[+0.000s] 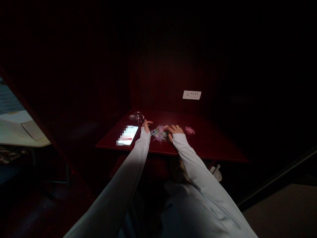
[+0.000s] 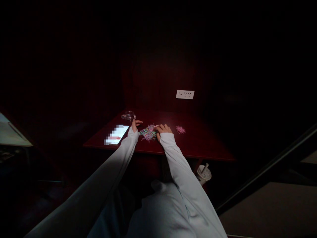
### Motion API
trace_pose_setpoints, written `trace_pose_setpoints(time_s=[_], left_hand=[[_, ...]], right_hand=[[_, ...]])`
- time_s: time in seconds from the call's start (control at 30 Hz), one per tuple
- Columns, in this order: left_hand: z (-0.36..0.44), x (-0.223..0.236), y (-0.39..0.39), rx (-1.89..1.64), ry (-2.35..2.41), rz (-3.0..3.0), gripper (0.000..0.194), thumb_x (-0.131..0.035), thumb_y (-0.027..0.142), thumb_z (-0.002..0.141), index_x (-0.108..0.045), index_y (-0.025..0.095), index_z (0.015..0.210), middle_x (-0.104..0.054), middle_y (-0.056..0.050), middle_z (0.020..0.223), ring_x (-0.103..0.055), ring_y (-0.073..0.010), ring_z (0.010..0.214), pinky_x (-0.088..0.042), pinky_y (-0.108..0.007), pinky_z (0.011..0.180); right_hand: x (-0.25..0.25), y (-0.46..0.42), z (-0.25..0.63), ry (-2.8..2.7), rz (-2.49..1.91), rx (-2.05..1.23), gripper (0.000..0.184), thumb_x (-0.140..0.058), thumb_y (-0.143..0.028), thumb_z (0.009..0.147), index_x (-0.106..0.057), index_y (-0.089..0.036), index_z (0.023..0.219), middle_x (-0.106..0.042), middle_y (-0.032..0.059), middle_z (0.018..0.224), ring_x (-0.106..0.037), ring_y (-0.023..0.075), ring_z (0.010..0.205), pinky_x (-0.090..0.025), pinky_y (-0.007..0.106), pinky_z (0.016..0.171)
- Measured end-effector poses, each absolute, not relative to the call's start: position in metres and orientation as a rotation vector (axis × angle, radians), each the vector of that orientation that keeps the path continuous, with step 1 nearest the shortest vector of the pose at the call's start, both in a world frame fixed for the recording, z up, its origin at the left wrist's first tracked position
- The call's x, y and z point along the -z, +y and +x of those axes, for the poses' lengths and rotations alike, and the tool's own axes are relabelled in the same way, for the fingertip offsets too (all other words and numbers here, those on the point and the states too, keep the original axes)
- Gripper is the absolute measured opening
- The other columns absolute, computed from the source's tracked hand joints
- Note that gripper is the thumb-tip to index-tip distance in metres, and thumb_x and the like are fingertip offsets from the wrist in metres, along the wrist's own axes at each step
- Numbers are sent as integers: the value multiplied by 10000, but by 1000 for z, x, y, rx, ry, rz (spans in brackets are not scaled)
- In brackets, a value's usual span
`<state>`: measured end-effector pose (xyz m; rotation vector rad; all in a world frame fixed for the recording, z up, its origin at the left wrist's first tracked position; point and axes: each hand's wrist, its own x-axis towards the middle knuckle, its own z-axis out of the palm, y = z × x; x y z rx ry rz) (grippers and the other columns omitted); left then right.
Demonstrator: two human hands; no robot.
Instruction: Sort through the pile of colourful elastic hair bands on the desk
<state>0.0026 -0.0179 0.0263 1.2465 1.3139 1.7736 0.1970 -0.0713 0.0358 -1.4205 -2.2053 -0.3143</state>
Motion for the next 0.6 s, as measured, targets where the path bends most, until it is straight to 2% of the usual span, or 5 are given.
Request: trace_pose_setpoints(time_s=[0.07,0.17,0.3,0.43,0.6], left_hand=[[0,-29,-21,-1790,1308,1128,590,-162,388,1052,-641,229,746,-754,-106,961,-701,-254,1030,-520,-467,1056],[-3,-30,-29,-1773,1263,1249,539,-238,456,1051,-674,233,828,-763,-102,1020,-703,-275,1055,-518,-485,1069],[-4,-32,-33,-1674,1339,1267,641,-145,485,1067,-687,229,840,-771,-114,1062,-710,-284,1082,-555,-463,1005],[-2,-33,-29,-1654,1386,1273,707,-83,482,1066,-691,232,805,-780,-111,1060,-721,-270,1069,-554,-450,1020],[0,-30,-26,-1678,1345,1253,700,-97,468,1062,-701,230,798,-788,-110,1059,-726,-269,1038,-548,-472,1037]], right_hand=[[-41,-77,184,-2329,-1278,362,466,-523,-207,968,-674,-251,1406,-674,104,1361,-531,282,1199,-438,405,1027],[-44,-78,165,-2472,-1074,290,455,-551,-322,1009,-639,-310,1455,-615,63,1491,-507,279,1298,-417,441,1134],[-35,-64,151,-2456,-1076,151,409,-678,-429,948,-713,-354,1349,-554,30,1577,-449,319,1401,-369,524,1208],[-25,-53,153,-2235,-1249,113,370,-772,-390,860,-760,-291,1216,-584,89,1530,-412,365,1441,-224,654,1253],[-24,-54,165,-2070,-1394,-45,353,-688,-312,882,-722,-258,1229,-649,116,1364,-582,298,1219,-426,479,1129]])
